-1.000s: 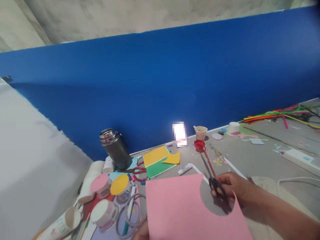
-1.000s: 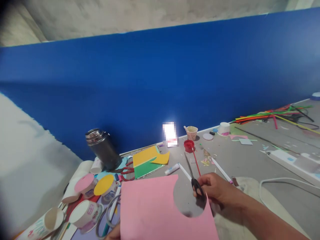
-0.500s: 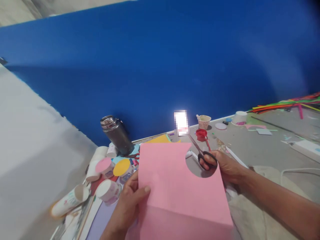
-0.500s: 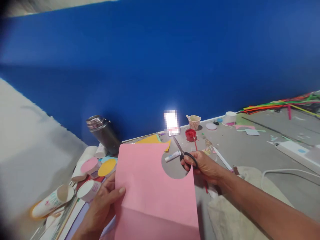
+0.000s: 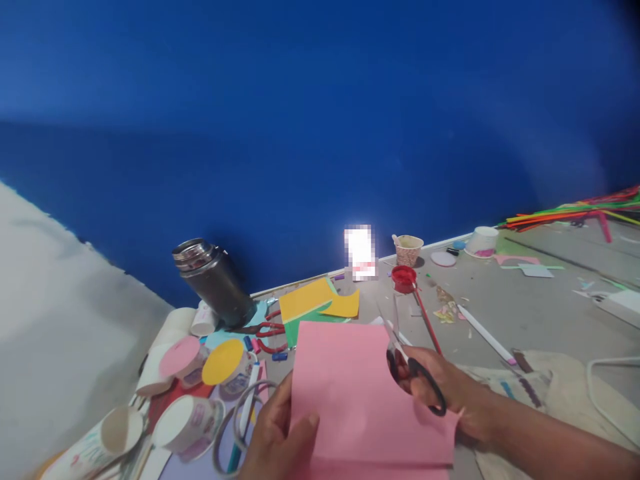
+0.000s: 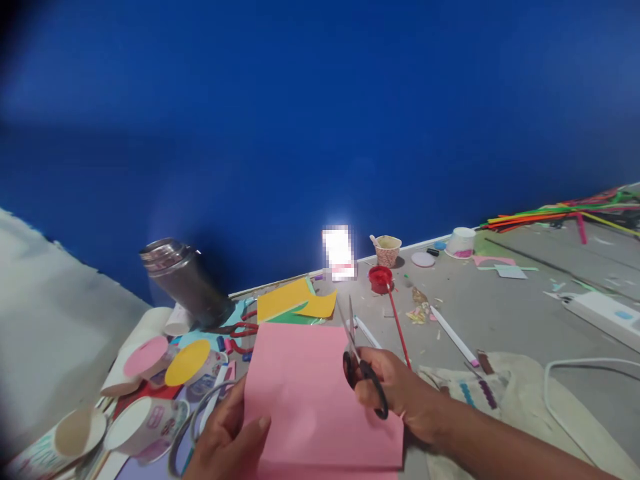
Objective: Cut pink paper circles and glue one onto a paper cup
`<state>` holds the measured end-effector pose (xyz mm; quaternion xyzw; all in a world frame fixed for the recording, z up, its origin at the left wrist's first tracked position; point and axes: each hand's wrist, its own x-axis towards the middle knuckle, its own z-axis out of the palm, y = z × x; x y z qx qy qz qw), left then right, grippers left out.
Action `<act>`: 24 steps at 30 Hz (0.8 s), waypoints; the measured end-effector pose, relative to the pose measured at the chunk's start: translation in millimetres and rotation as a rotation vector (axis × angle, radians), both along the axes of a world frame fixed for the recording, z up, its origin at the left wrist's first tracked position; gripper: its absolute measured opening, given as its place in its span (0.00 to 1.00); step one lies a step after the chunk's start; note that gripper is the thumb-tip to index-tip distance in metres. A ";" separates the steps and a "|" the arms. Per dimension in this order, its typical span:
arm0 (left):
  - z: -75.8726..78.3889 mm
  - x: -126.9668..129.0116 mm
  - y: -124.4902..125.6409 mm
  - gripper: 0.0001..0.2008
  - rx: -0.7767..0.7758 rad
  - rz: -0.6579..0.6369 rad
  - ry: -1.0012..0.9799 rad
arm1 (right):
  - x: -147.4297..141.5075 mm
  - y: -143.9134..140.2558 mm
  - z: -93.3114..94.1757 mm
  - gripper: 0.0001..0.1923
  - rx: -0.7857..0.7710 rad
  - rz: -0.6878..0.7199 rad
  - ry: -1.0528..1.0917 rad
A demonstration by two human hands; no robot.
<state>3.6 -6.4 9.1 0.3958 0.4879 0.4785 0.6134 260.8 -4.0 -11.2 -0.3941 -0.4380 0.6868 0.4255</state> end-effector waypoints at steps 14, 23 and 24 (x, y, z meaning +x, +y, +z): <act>22.1 11.2 25.1 0.24 -0.096 -0.127 0.157 | -10.1 -7.0 -7.9 0.16 0.036 0.033 -0.227; -10.3 5.1 32.9 0.27 -0.215 0.165 0.157 | 29.5 10.0 -3.3 0.28 0.033 -0.244 -0.176; -11.0 4.4 32.7 0.28 -0.208 0.157 0.133 | 31.2 10.7 -4.6 0.30 0.016 -0.247 -0.163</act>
